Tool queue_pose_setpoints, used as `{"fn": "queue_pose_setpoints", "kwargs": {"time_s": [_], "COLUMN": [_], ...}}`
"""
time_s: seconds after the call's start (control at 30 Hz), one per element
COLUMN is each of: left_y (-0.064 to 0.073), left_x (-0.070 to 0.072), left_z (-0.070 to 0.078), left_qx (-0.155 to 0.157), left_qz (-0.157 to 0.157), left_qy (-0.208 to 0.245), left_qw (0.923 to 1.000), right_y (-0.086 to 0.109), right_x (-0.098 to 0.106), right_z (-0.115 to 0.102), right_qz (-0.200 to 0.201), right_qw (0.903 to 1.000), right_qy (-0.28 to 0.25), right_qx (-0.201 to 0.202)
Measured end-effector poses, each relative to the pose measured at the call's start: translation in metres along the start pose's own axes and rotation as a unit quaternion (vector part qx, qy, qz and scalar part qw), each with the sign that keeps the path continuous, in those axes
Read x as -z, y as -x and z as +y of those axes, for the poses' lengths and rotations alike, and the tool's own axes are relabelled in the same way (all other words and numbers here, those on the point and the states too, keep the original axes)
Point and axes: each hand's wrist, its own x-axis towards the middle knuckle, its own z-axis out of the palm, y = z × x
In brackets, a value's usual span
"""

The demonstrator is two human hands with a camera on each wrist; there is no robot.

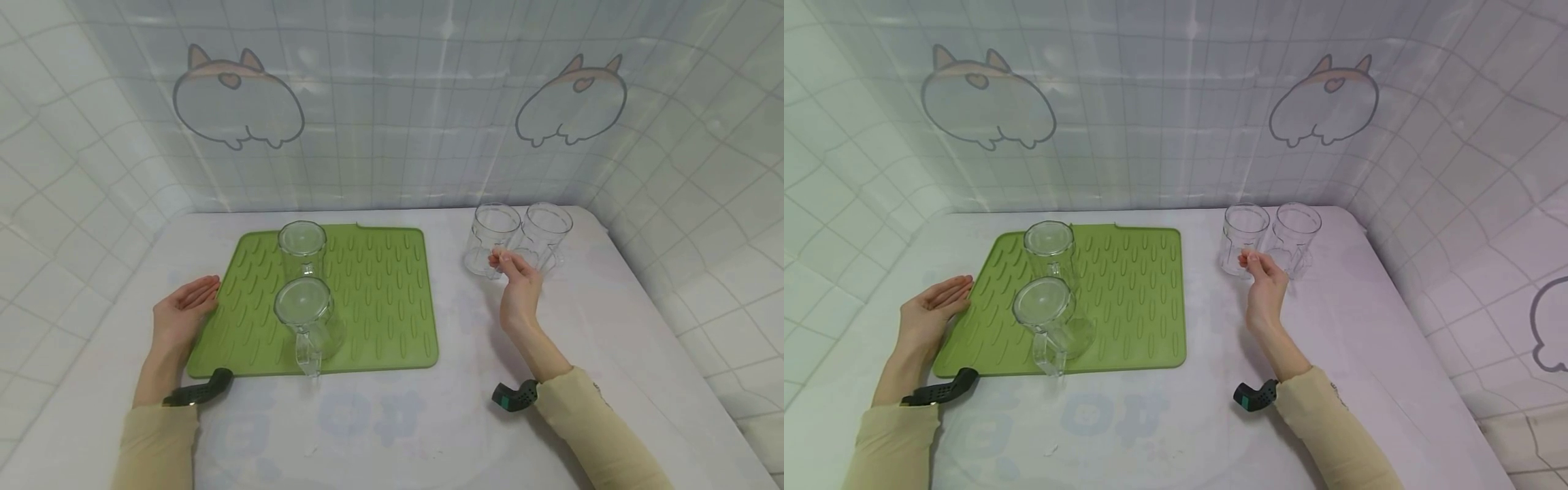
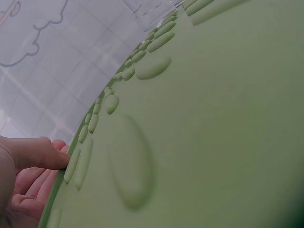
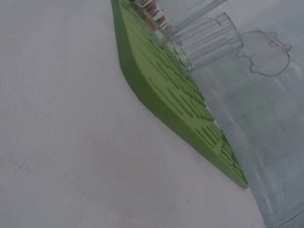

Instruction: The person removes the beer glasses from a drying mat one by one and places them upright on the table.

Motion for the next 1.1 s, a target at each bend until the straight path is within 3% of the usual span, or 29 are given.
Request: {"fn": "queue_pose_setpoints", "kwargs": {"time_s": [0.47,0.93,1.1], "left_y": [-0.0004,-0.0009,-0.0004], "left_x": [0.0008,0.0007,-0.0002], "left_z": [-0.0012,-0.0018,-0.0008], "left_qx": [-0.002,0.000,0.001], "left_qz": [0.003,0.004,0.010], "left_qy": [0.008,0.000,-0.023], "left_qw": [1.0000,1.0000,0.9997], "right_y": [0.0005,-0.0002,-0.0008], "right_x": [0.0000,-0.0013,-0.0011], "right_z": [0.0040,0.0079,0.0090], "right_qz": [0.006,0.010,0.025], "right_qw": [0.9988,0.9993,0.9987], "right_qy": [0.049,0.035,0.043], "right_qx": [-0.001,0.005,0.010]}}
